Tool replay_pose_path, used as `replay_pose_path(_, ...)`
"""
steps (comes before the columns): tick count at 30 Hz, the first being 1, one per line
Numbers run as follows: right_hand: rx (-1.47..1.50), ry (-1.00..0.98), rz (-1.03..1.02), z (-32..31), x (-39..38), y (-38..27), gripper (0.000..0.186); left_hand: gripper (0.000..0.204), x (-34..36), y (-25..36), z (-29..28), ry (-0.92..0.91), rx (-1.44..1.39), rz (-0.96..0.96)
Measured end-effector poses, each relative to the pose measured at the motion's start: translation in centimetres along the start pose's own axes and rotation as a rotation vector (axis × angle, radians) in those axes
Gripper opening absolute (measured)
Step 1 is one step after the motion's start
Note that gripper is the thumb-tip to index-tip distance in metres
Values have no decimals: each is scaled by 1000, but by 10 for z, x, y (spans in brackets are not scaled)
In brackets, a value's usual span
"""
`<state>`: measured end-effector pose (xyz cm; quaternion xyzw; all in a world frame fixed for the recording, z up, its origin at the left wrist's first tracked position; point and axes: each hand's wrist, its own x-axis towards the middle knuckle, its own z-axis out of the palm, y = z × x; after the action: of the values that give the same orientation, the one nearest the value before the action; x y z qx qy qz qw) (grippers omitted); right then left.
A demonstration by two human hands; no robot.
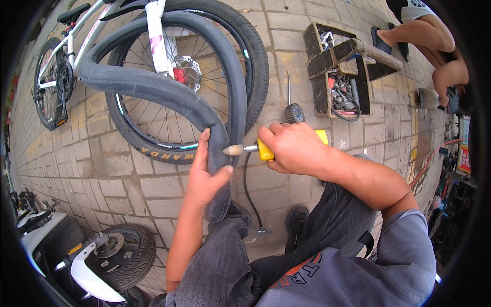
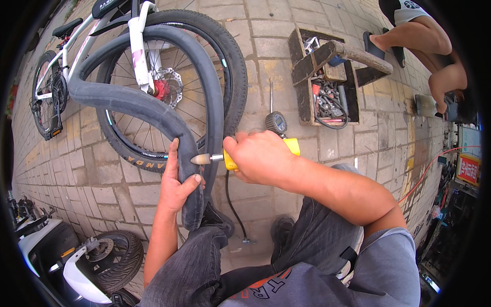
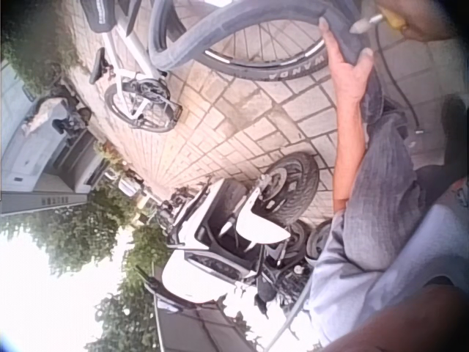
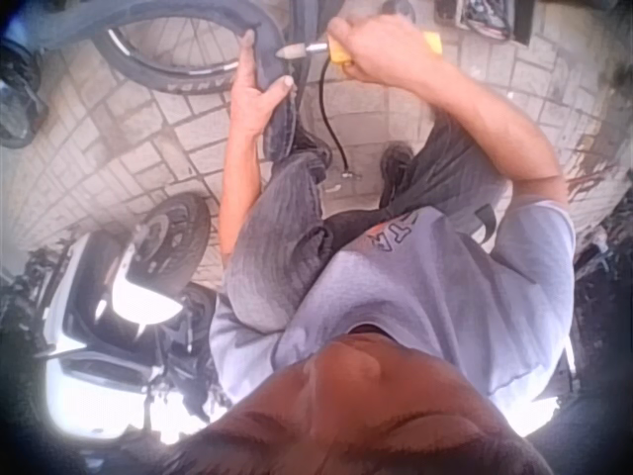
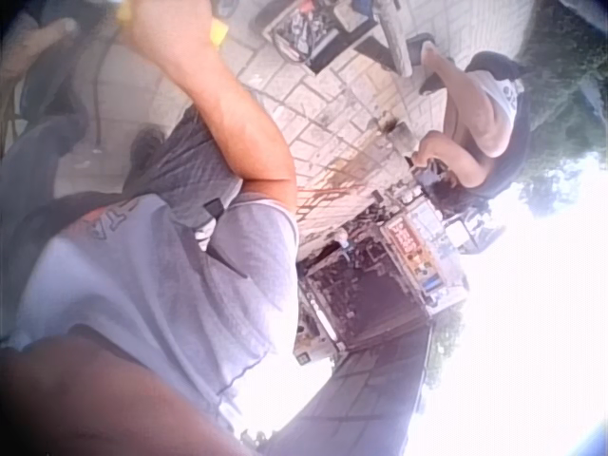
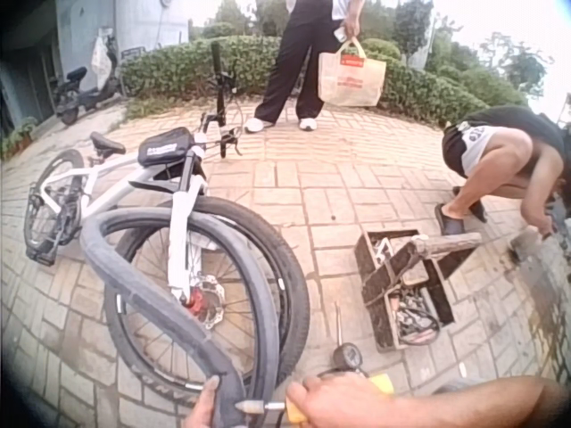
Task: The person roughens a bicycle inner tube with a rotary tool, applies glue, and presses a patch onto the tube. The person then uses a metal clamp to secure the patch.
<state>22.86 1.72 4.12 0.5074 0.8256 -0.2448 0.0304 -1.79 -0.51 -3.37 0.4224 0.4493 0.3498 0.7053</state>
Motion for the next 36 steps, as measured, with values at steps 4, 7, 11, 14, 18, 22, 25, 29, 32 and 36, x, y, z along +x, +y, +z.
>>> replay_pose_path(4,3,-9,-2,-1,0,0,40,100,-1,3,1,7,-4,-19)
replay_pose_path(7,1,-4,4,-2,1,0,40,100,0,0,-1,4,21,-3)
replay_pose_path(11,10,4,-11,1,-1,-1,40,100,0,-2,-2,3,34,3)
replay_pose_path(14,1,-2,-3,-1,0,-1,41,99,0,-1,-1,-2,33,-1)
replay_pose_path(18,-5,-18,1,-1,0,-3,42,99,0,-1,-2,-4,33,8)
replay_pose_path(22,0,-9,-7,0,-1,-4,42,99,-1,-2,-1,0,33,6)
replay_pose_path(25,-7,25,-43,-1,-2,-4,37,99,-1,0,0,-2,18,-2)
replay_pose_path(29,-3,17,-40,-2,-2,-5,37,99,-1,1,-1,-4,16,-6)
replay_pose_path(32,0,20,-43,-2,-2,-4,37,99,-1,2,0,-9,16,-8)
replay_pose_path(36,-2,-20,-17,-1,-3,-6,40,99,-1,1,0,-4,23,-5)
